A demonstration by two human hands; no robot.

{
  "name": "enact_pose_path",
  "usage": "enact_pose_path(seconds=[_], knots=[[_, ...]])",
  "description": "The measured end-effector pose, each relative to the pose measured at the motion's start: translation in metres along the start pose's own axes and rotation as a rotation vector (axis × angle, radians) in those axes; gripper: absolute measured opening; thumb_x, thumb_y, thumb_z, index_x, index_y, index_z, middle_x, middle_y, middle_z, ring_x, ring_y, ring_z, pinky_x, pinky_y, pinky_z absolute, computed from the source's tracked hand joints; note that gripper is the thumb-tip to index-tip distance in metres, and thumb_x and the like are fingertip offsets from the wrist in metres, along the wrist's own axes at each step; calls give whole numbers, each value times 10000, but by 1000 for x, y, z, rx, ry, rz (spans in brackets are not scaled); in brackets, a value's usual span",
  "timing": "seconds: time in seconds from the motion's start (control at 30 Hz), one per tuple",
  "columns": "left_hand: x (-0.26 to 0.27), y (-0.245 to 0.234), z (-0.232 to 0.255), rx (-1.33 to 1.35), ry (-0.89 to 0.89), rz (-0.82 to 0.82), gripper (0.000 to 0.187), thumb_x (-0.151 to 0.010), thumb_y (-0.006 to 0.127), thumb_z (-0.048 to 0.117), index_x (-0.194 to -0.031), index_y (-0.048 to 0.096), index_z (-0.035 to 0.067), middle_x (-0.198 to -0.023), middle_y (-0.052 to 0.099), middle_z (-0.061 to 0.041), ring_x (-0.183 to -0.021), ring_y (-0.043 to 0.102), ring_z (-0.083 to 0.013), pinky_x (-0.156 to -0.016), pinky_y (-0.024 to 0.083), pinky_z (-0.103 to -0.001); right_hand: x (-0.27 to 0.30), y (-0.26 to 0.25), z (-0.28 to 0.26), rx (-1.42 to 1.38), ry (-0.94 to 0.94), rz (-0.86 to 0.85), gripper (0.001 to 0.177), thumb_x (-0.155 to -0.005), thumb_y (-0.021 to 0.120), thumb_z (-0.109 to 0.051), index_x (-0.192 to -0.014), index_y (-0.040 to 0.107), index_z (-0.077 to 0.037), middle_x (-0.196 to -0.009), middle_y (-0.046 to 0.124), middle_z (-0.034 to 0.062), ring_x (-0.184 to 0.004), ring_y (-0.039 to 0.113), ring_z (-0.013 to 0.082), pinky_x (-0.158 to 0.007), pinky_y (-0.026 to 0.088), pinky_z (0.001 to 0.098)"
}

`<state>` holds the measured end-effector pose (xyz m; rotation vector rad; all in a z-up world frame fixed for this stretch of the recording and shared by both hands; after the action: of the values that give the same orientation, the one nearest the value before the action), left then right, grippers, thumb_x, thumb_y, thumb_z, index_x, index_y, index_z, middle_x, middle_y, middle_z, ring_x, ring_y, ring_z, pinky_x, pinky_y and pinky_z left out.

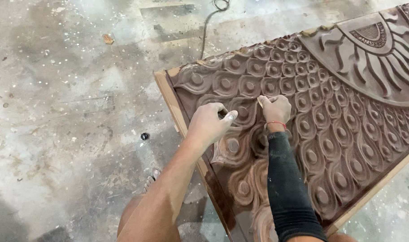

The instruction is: The person carves a decorative pattern into a large wooden panel using a small hand tool. They repeatedly shape and refine individual circular motifs arranged in rows, working methodically across the surface.

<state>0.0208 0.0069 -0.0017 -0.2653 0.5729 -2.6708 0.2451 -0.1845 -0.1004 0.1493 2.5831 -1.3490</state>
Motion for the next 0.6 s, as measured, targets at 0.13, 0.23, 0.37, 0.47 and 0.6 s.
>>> enact_pose_path(seconds=[0.13,0.23,0.37,0.47,0.6], knots=[[-3,5,-2,-10,-31,-20,432,-850,724,423,-997,758,18,-932,748,-199,-884,720,-348,-822,541,-433,-4,-3,6,58,79,10,442,-771,891,-440,-821,738,-28,-878,751,197,-833,731,344,-803,559,432],[-6,9,-1,-26,1,-10,438,-855,722,433,-1004,759,23,-942,748,-203,-902,717,-348,-820,540,-439,-9,-5,7,65,-1,-45,447,-744,897,-447,-824,747,-34,-873,749,186,-806,731,331,-775,562,427],[-10,12,-6,-34,32,2,444,-859,720,444,-981,763,20,-904,750,-196,-878,728,-342,-807,546,-437,5,1,17,98,-218,-249,505,-708,917,-485,-788,753,-15,-837,749,168,-774,721,313,-734,557,422],[-14,19,-5,-20,-4,-30,437,-852,717,444,-969,766,26,-864,761,-179,-850,743,-326,-799,557,-427,12,-8,31,83,-202,-350,489,-696,903,-492,-809,766,-37,-810,754,158,-757,732,290,-726,558,405],[-11,17,-2,-54,-2,-46,433,-847,725,448,-980,775,39,-860,760,-183,-854,731,-328,-801,549,-428,20,-16,25,-14,-79,-335,485,-709,896,-486,-799,742,-35,-795,763,150,-754,744,270,-726,567,379]])
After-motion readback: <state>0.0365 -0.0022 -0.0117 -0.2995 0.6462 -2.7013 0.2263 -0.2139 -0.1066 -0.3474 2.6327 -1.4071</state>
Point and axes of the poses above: each hand's wrist, its own x-axis away from the middle knuckle, its own y-axis out of the palm, z = x × y, the point moved 1 cm from there along -x, towards the middle knuckle
